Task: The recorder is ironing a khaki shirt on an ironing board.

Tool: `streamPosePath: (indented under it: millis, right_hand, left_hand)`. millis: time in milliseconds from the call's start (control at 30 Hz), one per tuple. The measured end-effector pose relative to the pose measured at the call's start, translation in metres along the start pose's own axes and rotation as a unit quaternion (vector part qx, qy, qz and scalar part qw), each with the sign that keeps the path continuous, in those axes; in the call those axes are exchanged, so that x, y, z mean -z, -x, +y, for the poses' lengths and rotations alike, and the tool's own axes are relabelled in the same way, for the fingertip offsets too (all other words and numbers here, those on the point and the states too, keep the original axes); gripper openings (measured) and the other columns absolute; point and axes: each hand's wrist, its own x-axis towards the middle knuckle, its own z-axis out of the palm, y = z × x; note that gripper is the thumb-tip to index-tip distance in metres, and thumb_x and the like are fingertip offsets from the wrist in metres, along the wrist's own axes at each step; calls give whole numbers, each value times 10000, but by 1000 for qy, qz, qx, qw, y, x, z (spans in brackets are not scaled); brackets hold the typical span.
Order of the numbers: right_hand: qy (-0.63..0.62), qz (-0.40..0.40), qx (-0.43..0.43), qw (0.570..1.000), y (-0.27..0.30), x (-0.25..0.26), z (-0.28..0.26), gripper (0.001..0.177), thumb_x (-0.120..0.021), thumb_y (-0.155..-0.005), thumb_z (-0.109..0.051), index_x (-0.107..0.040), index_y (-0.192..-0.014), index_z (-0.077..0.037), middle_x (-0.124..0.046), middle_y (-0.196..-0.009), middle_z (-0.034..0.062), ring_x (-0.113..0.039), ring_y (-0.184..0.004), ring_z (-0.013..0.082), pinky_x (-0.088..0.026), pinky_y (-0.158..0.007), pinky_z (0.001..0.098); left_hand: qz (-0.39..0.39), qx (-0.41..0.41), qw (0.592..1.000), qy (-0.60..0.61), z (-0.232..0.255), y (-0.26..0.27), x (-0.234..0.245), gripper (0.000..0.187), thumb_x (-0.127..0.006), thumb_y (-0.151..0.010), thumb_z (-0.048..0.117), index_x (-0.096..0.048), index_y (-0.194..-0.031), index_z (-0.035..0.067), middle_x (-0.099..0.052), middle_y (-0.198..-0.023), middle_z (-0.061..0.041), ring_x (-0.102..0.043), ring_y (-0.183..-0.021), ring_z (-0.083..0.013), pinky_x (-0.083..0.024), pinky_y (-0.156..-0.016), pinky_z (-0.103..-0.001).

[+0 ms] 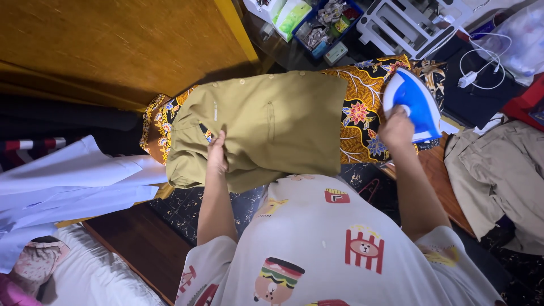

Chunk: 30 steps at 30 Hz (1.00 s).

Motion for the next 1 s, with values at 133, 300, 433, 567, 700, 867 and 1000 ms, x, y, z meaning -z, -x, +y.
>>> streamPosePath:
  millis: [133, 300, 433, 567, 700, 867, 1000]
  right_hand:
    - [-49, 43, -2, 998, 9, 37, 1, 409, -703, -962, -201, -536, -1230, 59, -692, -1073, 340, -697, -966, 492, -558, -867, 536]
    - [-63, 58, 43, 995, 37, 74, -7, 376, -704, -944, -203, -612, -1209, 47, -703, -984, 330, -704, -918, 483, -566, -840, 520]
    - [-147, -68, 95, 982, 65, 66, -51, 422, -673, -861, -255, -649, -1227, -47, -747, -979, 228, -746, -907, 388, -581, -836, 489]
    - [-164, -181, 181, 953, 77, 41, -112, 538, -674, -866, -317, -573, -1316, -39, -710, -1101, 262, -712, -994, 414, -552, -870, 500]
    - [-140, -191, 276, 931, 79, -1, -168, 528, -617, -937, -317, -490, -1345, -8, -663, -1191, 309, -653, -1065, 489, -514, -929, 547]
    - [-170, -172, 323, 915, 49, -32, -224, 495, -627, -944, -237, -465, -1328, 29, -658, -1167, 334, -647, -1073, 498, -520, -917, 546]
    - [-172, -162, 318, 918, 39, -27, -251, 487, -640, -946, -200, -447, -1331, 25, -664, -1149, 331, -645, -1056, 499, -520, -898, 545]
  left_hand:
    - [-21, -62, 996, -62, -17, -6, 0, 334, -757, -921, 221, -651, -1198, 67, -743, -1122, -55, -693, -990, -177, -551, -881, -328]
    - [235, -393, 709, -536, 8, 73, -64, 643, -783, -717, 116, -572, -1311, -8, -545, -1268, -211, -478, -1176, -427, -403, -938, -552]
    - [68, -406, 666, -622, -24, 60, -55, 500, -730, -716, 89, -664, -1204, 174, -556, -1339, -84, -448, -1271, -355, -368, -1031, -545]
    - [94, -370, 699, -604, -40, 41, -28, 426, -723, -754, 92, -689, -1151, 242, -581, -1326, -77, -469, -1259, -349, -372, -1041, -494]
    - [133, -361, 729, -566, -57, 8, 30, 489, -654, -830, 61, -598, -1309, 143, -610, -1304, -105, -524, -1277, -324, -401, -1071, -492]
    - [155, -241, 768, -573, -25, 45, 19, 541, -679, -870, 287, -572, -1366, 98, -612, -1276, -188, -514, -1260, -389, -421, -1078, -502]
    - [125, -171, 729, -651, -33, 39, 30, 562, -763, -763, 475, -670, -1176, 105, -691, -1215, -137, -542, -1224, -399, -418, -1039, -502]
